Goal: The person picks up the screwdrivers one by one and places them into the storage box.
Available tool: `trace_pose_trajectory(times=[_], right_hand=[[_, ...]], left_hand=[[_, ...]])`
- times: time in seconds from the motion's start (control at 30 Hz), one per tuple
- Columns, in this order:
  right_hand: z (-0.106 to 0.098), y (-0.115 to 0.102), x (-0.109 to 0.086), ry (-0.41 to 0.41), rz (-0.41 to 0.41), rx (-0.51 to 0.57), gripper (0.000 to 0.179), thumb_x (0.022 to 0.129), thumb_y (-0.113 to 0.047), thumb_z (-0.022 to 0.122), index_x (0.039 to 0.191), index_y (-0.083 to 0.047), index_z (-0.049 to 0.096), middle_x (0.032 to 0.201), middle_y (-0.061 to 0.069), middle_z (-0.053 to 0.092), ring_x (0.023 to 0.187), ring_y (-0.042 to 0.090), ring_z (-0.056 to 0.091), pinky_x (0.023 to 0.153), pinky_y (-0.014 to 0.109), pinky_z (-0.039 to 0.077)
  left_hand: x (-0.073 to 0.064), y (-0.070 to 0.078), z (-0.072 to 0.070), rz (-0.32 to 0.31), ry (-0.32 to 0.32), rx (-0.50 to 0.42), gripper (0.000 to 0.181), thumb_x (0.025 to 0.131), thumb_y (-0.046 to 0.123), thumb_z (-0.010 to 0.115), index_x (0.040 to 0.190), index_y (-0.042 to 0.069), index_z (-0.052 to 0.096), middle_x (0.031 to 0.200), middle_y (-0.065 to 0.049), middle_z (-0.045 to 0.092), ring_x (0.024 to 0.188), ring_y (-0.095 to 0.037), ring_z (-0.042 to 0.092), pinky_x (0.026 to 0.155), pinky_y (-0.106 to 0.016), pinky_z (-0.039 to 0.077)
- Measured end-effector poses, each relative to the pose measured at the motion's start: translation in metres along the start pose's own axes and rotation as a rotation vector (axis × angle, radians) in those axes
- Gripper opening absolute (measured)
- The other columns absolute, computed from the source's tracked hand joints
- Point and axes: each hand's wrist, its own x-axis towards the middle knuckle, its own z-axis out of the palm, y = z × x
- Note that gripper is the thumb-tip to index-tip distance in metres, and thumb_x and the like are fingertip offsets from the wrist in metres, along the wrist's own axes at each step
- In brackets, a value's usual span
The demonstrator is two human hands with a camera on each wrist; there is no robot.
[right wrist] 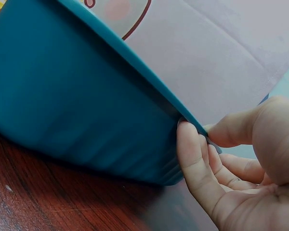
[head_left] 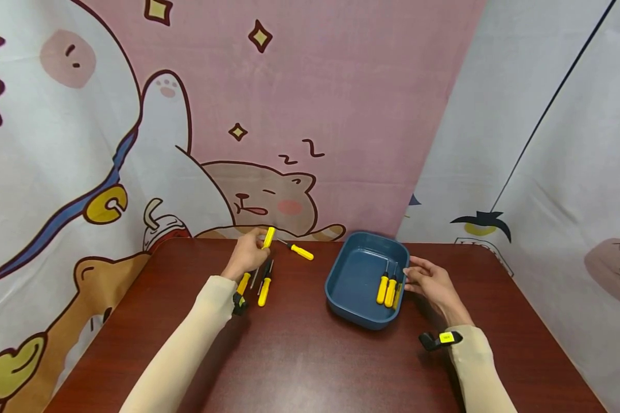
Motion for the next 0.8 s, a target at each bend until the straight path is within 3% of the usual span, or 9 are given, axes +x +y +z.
trace_pose_trajectory(times=[0.4,0.63,0.8], right_hand=[[-0.002,-0.001,0.0,-0.006,-0.004,0.016,0.064,0.106,-0.017,0.056,0.161,-0.004,0.027,0.114,0.002,0.065,0.09,0.005,0.064,0.081,0.025,0.061],[-0.001,0.0,0.001,0.0,-0.003,-0.004,0.063,0.105,-0.019,0.057,0.16,-0.004,0.03,0.122,0.013,0.063,0.092,0.008,0.064,0.081,0.024,0.061],[-0.001,0.001,0.0,0.005,-0.003,-0.004,0.063,0.105,-0.018,0.057,0.16,-0.003,0.03,0.126,0.018,0.061,0.093,0.009,0.065,0.081,0.025,0.061]], left_hand=[[-0.002,0.016,0.005,0.025,-0.004,-0.058,0.053,0.091,0.005,0.07,0.142,0.008,0.056,0.105,-0.016,0.061,0.08,-0.024,0.056,0.063,-0.027,0.048],[-0.004,0.026,0.01,0.035,-0.005,-0.091,0.049,0.092,0.005,0.07,0.139,0.008,0.058,0.102,-0.013,0.06,0.078,-0.022,0.056,0.063,-0.025,0.049],[-0.005,0.034,0.014,0.055,-0.036,-0.137,0.05,0.093,0.004,0.069,0.141,0.007,0.056,0.103,-0.014,0.059,0.064,-0.017,0.057,0.055,-0.024,0.05]])
